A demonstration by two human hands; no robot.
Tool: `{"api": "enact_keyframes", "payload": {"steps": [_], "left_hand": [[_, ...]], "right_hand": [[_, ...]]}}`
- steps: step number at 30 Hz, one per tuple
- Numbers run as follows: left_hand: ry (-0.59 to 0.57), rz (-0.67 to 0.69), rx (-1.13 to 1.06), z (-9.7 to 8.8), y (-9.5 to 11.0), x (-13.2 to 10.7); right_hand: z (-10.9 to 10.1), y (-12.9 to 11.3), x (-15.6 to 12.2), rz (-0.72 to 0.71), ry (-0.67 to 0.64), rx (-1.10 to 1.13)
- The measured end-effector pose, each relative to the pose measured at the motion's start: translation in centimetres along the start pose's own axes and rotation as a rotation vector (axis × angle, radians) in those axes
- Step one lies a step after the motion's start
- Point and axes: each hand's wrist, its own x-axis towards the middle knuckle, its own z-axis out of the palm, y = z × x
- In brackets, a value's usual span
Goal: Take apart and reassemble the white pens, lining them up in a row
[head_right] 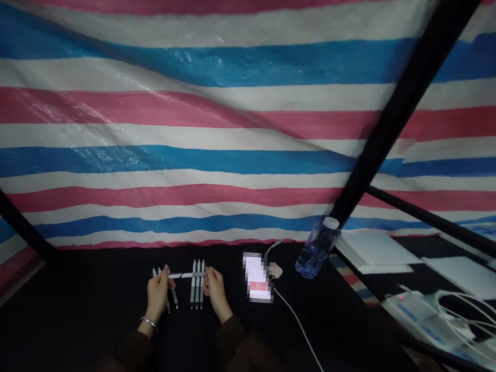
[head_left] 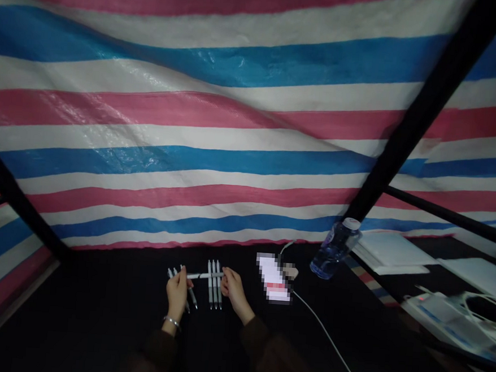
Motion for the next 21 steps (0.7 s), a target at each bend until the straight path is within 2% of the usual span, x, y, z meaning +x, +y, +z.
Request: {"api": "enact_keyframes", "payload": {"steps": [7, 14, 21], "left_hand": [[-0.006, -0.007, -0.005, -0.01, 0.10, 0.01], [-0.013, -0.006, -0.002, 0.05, -0.16, 0.08], [-0.005, -0.021, -0.041, -0.03, -0.36, 0.20]], "right_hand": [[0.38, -0.39, -0.25, 0.017, 0.029, -0.032], [0.13, -0.24, -0.30, -0.040, -0.028, 0.042], [-0.13, 0.02, 0.04, -0.020, -0.028, -0.044]]}}
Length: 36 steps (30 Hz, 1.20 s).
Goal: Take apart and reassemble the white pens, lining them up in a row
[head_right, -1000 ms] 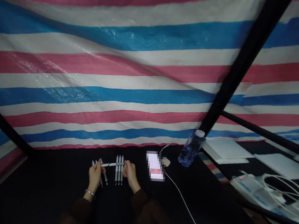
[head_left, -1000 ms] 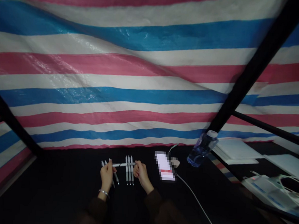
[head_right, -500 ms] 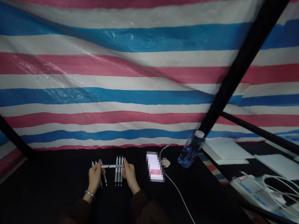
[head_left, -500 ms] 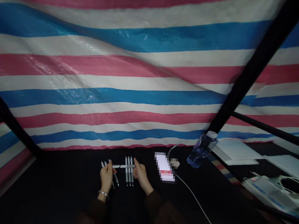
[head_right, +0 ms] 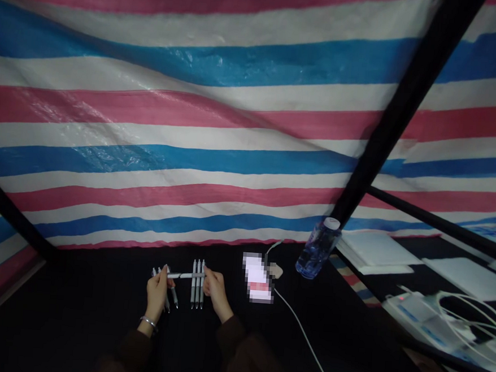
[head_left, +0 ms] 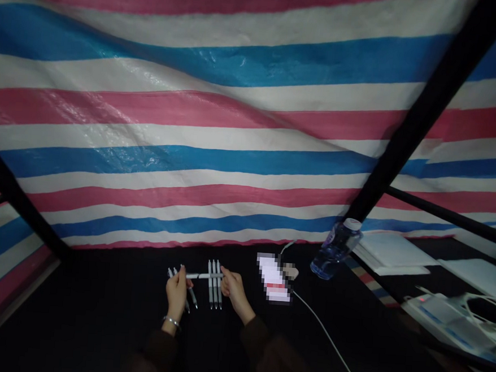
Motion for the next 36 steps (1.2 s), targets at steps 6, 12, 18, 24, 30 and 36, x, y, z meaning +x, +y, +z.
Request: {"api": "enact_keyframes", "payload": {"steps": [6, 12, 18, 24, 30, 36], "left_hand": [[0.017, -0.008, -0.041, 0.0, -0.2, 0.0], [0.092, -0.023, -0.198, 0.0, 1.2, -0.7], [-0.178, -0.026, -0.257, 0.3, 2.8, -1.1], [-0.128, -0.110, -0.458, 0.0, 1.9, -0.3], [-0.035, -0.433, -0.939, -0.5, 1.3, 1.1], [-0.169, -0.575, -1.378, -1.5, 1.0, 1.5]], "right_hand": [[0.1, -0.2, -0.2, -0.010, -0.011, -0.069], [0.5, -0.6, -0.4, -0.030, -0.015, -0.147], [0.6, -0.7, -0.4, -0.014, 0.001, -0.135], [0.5, -0.5, -0.2, 0.027, 0.019, -0.075], [0.3, -0.4, -0.1, 0.009, -0.021, -0.038], [0.2, -0.4, -0.2, 0.007, -0.047, -0.050]]}}
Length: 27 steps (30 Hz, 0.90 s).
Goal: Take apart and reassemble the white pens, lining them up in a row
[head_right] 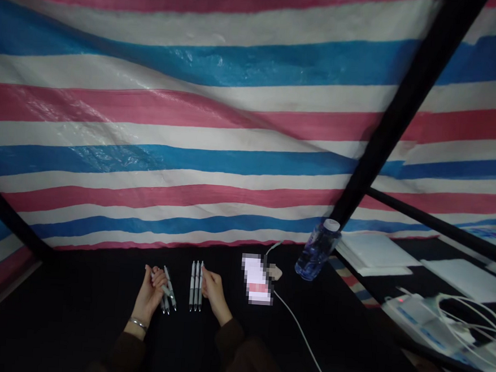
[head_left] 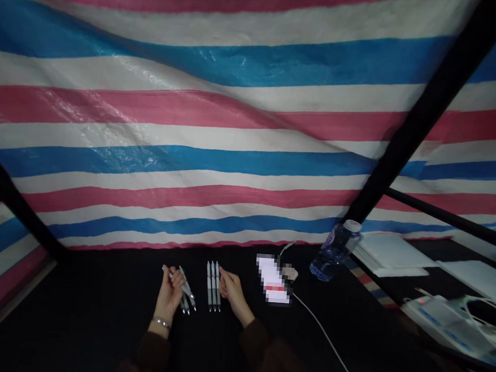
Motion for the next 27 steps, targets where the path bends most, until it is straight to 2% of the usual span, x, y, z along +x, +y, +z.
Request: {"api": "enact_keyframes", "payload": {"steps": [3, 7, 17, 27], "left_hand": [[-0.091, -0.061, -0.086, -0.4, 0.4, -0.5], [-0.066, -0.133, -0.084, -0.8, 0.8, -1.0], [-0.064, -0.113, -0.076, -1.4, 0.7, -0.8], [0.005, -0.098, 0.019, -1.0, 0.6, -1.1]], "right_hand": [[0.0, -0.1, 0.0, 0.002, -0.001, -0.003], [0.1, -0.2, -0.1, 0.003, 0.008, -0.002], [0.3, -0.3, -0.2, 0.010, 0.011, -0.002], [0.3, -0.4, -0.2, 0.008, 0.013, -0.010]]}}
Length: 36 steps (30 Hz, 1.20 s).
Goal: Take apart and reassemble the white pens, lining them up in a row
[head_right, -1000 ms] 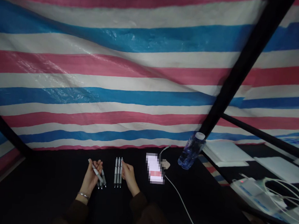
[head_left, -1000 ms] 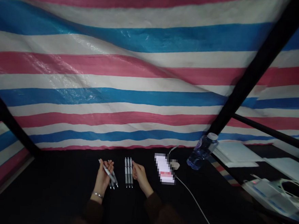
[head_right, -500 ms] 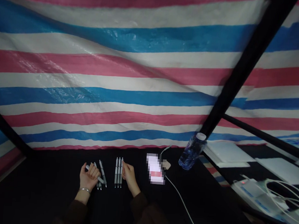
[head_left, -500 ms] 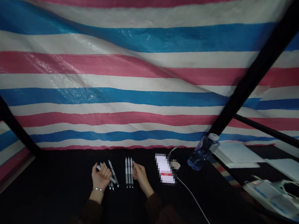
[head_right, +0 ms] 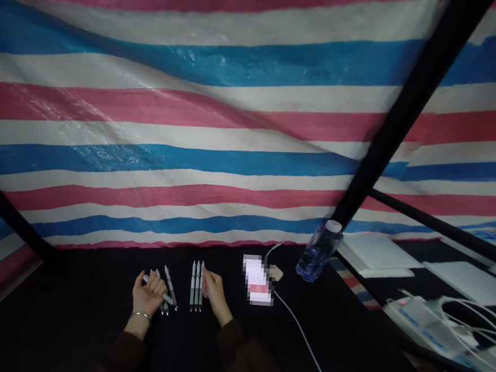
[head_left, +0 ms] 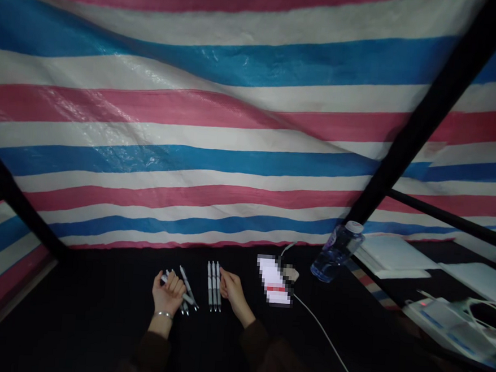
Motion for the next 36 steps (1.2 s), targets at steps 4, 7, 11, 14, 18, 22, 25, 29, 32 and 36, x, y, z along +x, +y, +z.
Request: {"api": "enact_keyframes", "payload": {"steps": [4, 7, 11, 14, 18, 22, 25, 29, 32, 36], "left_hand": [[0.011, -0.002, -0.001, 0.2, 0.0, -0.1], [-0.005, -0.018, -0.004, 0.3, 0.0, -0.1], [-0.020, -0.028, -0.012, 0.5, -0.1, -0.2], [-0.005, -0.019, 0.002, 0.8, -0.1, -0.3], [0.091, 0.015, 0.004, 1.1, -0.2, -0.2], [0.151, 0.029, -0.004, 1.3, -0.3, -0.2], [0.161, 0.015, -0.034, 1.4, -0.3, -0.2], [0.055, 0.005, -0.091, 1.6, -0.4, -0.3], [0.045, 0.003, -0.072, 1.8, -0.4, -0.4], [0.109, -0.009, -0.033, 2.0, -0.4, -0.5]], "right_hand": [[0.0, 0.0, 0.0, 0.001, 0.002, -0.004], [0.0, 0.0, 0.0, 0.004, 0.004, 0.001], [0.1, 0.0, 0.0, 0.001, 0.002, 0.014], [0.1, 0.0, 0.0, -0.004, 0.000, 0.010], [0.1, 0.0, 0.0, 0.000, 0.009, 0.006], [0.0, 0.1, 0.0, -0.012, 0.002, -0.001], [0.1, 0.1, 0.0, -0.009, 0.004, -0.006], [0.1, 0.0, 0.0, -0.012, -0.004, 0.002], [0.0, -0.1, -0.1, -0.011, -0.010, 0.001], [0.1, -0.1, -0.1, -0.014, -0.004, 0.007]]}}
